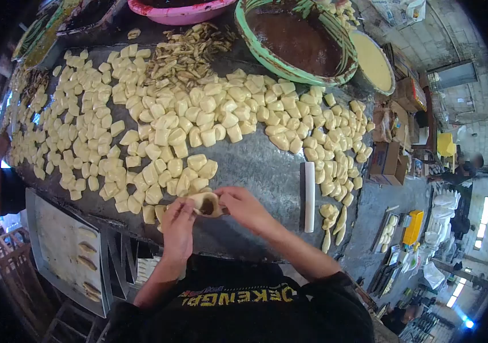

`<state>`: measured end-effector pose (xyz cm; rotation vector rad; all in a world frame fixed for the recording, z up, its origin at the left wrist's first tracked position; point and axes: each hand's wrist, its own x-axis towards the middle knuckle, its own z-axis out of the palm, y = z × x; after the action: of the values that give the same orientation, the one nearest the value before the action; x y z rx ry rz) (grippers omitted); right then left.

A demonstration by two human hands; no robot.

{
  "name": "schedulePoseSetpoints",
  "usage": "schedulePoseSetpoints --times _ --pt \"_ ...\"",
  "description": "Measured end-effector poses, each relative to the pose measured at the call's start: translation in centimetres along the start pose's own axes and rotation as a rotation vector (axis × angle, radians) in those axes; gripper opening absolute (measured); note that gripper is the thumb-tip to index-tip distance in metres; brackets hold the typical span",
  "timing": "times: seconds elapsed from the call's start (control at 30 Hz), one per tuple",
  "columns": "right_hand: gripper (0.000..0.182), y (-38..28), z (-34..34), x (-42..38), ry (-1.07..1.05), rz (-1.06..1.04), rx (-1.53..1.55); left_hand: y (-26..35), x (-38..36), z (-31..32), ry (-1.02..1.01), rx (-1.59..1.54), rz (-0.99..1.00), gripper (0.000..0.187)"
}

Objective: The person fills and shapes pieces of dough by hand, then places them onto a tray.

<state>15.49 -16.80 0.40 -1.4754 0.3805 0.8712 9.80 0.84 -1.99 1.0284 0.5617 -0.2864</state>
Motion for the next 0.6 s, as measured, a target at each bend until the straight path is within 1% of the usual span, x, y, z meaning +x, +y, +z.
schedulePoseSetpoints --times 0.03,0.1,0.17,0.2,0.23,0.27,0.3,0.33,0.37,0.4,0.43,0.47,0.5,0.53,0.6 --pt "0.028 -0.1 0.1 0.2 -0.097 -0.031 0.102 -0.1 -0.2 -0.1 0.000 0.004 -0.002 0.019" --pt "0.030 -2.2 -1.4 2.6 0.000 -0.341 -0.581 1.6 -0.4 1.0 0.032 -0.363 0.114 0.019" --pt "0.029 -7.2 -2.4 6.5 0.315 -0.491 -0.940 4.2 -0.6 1.8 0.046 -0.389 0.087 0.017" --pt "0.027 -8.7 -3.7 9.5 0.388 -0.769 -0.778 4.8 -0.6 1.4 -0.020 -0.403 0.042 0.019" --pt "0.026 -11.5 -4.6 12.3 0.490 -0.807 -0.889 5.3 -0.7 1.3 -0.085 -0.418 0.003 0.021" --pt "0.026 -13.4 -5.7 15.5 0.498 -0.904 -0.925 5.9 -0.9 1.4 -0.082 -0.404 -0.003 0.025" --pt "0.026 -14.5 -6.7 18.3 0.504 -1.000 -0.959 6.3 -1.2 1.2 -0.079 -0.408 0.004 0.025" --pt "0.026 -15.3 -7.2 20.2 0.499 -1.005 -0.960 6.5 -1.4 1.0 -0.100 -0.426 -0.029 0.026" --pt "0.025 -16.0 -7.6 21.7 0.439 -0.932 -1.002 6.7 -1.5 0.7 -0.123 -0.442 -0.063 0.028" --pt "0.024 -16.5 -7.5 22.3 0.379 -0.857 -1.042 6.8 -1.6 0.4 -0.121 -0.444 -0.060 0.028" --pt "0.024 -16.8 -7.6 22.6 0.376 -0.857 -1.042 6.8 -1.8 0.0 -0.134 -0.462 -0.078 0.028" --pt "0.024 -17.0 -7.8 22.5 0.329 -0.804 -1.050 6.7 -2.0 -0.3 -0.145 -0.481 -0.098 0.029" --pt "0.025 -17.2 -8.0 22.5 0.281 -0.752 -1.057 6.7 -2.3 -0.4 -0.140 -0.484 -0.097 0.029" --pt "0.025 -17.5 -8.1 22.5 0.275 -0.753 -1.057 6.7 -2.7 -0.5 -0.123 -0.460 -0.079 0.033" --pt "0.025 -17.7 -8.6 22.8 0.150 -0.676 -1.136 6.7 -3.0 -0.7 -0.106 -0.436 -0.059 0.036"
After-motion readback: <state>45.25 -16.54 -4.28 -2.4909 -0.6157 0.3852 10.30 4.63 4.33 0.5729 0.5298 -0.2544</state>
